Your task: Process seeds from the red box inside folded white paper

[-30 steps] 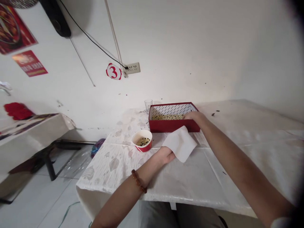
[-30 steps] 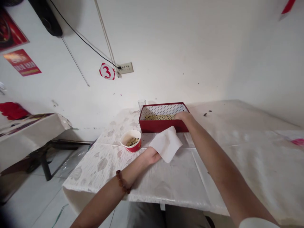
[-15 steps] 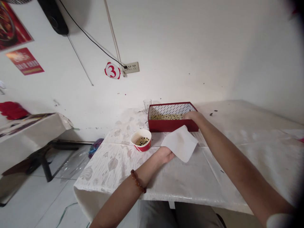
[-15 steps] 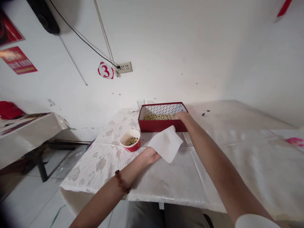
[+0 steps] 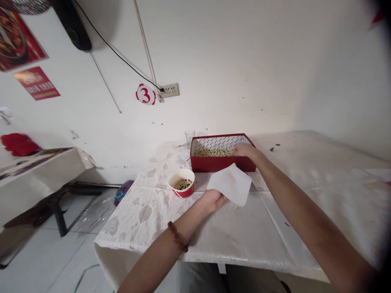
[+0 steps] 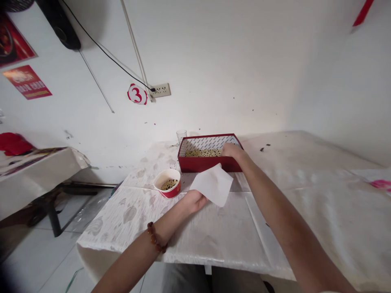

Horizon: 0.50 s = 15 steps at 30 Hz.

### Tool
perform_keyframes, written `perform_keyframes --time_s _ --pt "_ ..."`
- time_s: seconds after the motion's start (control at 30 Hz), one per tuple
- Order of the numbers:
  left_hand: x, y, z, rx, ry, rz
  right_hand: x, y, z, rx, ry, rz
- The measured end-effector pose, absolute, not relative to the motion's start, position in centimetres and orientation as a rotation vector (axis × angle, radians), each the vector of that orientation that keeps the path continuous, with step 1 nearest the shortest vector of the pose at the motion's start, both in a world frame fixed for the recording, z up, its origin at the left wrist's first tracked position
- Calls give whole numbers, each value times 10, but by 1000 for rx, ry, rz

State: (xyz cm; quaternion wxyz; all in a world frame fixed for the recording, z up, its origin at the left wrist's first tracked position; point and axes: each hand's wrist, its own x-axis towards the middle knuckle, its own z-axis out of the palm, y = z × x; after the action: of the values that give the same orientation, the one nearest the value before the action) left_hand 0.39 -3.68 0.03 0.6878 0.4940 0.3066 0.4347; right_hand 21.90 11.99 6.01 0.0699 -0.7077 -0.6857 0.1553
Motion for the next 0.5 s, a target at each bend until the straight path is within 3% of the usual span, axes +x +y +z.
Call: perform_keyframes --time_s 0.33,0.5 --pt "12 -32 -3 682 667 1088 218 108 63 -1873 -1843 116" --pt "13 -34 0 550 697 1131 210 55 55 -1251 -1734 46"
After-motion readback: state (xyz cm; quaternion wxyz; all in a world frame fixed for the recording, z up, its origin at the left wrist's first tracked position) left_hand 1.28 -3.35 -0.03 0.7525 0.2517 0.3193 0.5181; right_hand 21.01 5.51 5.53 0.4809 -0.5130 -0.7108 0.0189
